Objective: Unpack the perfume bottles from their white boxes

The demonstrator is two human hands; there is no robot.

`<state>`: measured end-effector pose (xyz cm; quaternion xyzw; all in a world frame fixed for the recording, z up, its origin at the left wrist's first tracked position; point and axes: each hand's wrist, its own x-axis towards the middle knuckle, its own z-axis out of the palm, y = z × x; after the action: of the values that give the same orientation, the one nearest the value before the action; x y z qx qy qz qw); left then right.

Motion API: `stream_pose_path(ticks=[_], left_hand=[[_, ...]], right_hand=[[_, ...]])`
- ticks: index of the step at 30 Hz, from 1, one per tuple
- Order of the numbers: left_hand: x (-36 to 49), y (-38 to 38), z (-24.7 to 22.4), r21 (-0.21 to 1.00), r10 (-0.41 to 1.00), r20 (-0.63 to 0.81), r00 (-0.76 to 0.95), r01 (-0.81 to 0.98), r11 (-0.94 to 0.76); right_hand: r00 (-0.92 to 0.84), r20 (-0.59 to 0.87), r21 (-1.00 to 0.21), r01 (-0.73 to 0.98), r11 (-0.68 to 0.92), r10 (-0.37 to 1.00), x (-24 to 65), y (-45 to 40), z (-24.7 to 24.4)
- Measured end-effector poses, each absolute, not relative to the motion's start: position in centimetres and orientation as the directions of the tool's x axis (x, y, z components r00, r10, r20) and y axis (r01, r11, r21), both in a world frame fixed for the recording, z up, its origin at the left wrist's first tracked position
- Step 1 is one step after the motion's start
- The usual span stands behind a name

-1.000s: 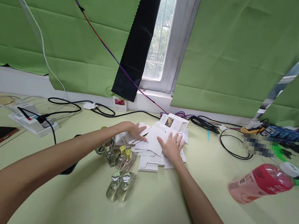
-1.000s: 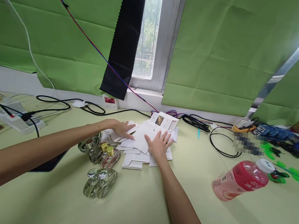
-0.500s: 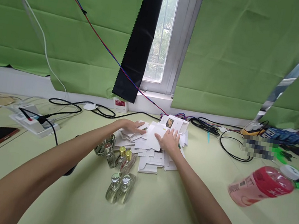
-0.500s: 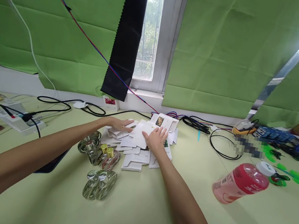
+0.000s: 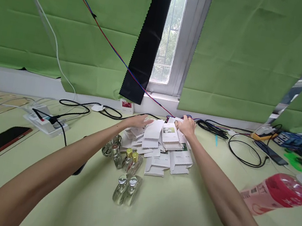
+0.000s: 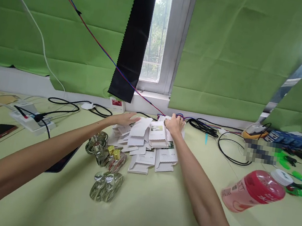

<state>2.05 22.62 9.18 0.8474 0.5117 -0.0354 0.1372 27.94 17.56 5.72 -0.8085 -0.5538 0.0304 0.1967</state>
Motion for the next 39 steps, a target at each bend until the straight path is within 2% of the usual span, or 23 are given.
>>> stream_pose_path(ticks=[6,11,15,17,19,22,24,26,29,36,39], left_hand=[[2.9,20.9,9.0,0.204,0.777,-0.294,0.556,0.831,-0.517],[3.3,20.4,7.4,0.172,0.751,-0.407,0.52,0.851,-0.496],[4.0,20.3,6.0,0.127,0.759,-0.467,0.454,0.883,-0.451],[4.3,20.0,5.6,0.102,0.768,-0.482,0.421,0.898,-0.428],[4.6,19.6,5.2,0.079,0.776,-0.493,0.393,0.909,-0.41],[4.9,19.1,5.0,0.052,0.783,-0.5,0.369,0.916,-0.398],[5.1,19.0,5.0,0.043,0.784,-0.502,0.365,0.916,-0.398],[5.1,19.2,5.4,0.047,0.783,-0.498,0.373,0.913,-0.406],[4.9,19.6,6.6,0.078,0.768,-0.488,0.415,0.897,-0.435],[3.5,19.1,9.1,0.151,0.767,-0.394,0.507,0.859,-0.49],[3.2,18.7,9.9,0.158,0.781,-0.361,0.509,0.859,-0.487]], right_hand=[[0.432,0.116,-0.359,0.858,-0.367,0.895,32.3,17.7,3.6],[0.39,0.153,-0.379,0.872,-0.31,0.908,33.7,17.2,4.4],[0.419,0.283,-0.401,0.869,-0.29,0.863,34.1,16.4,7.2],[0.464,0.384,-0.446,0.85,-0.28,0.798,33.8,15.5,8.7],[0.495,0.404,-0.508,0.821,-0.262,0.769,33.1,14.3,9.7],[0.462,0.286,-0.599,0.77,-0.22,0.84,31.0,12.1,9.6],[0.453,0.146,-0.619,0.735,-0.276,0.879,29.1,10.5,8.4],[0.452,0.033,-0.537,0.76,-0.366,0.891,27.1,9.0,7.0],[0.391,-0.083,-0.405,0.827,-0.39,0.917,24.7,7.4,5.7],[0.293,-0.094,-0.284,0.908,-0.308,0.951,23.4,5.8,7.6],[0.276,-0.105,-0.302,0.907,-0.295,0.956,24.0,5.7,8.4]])
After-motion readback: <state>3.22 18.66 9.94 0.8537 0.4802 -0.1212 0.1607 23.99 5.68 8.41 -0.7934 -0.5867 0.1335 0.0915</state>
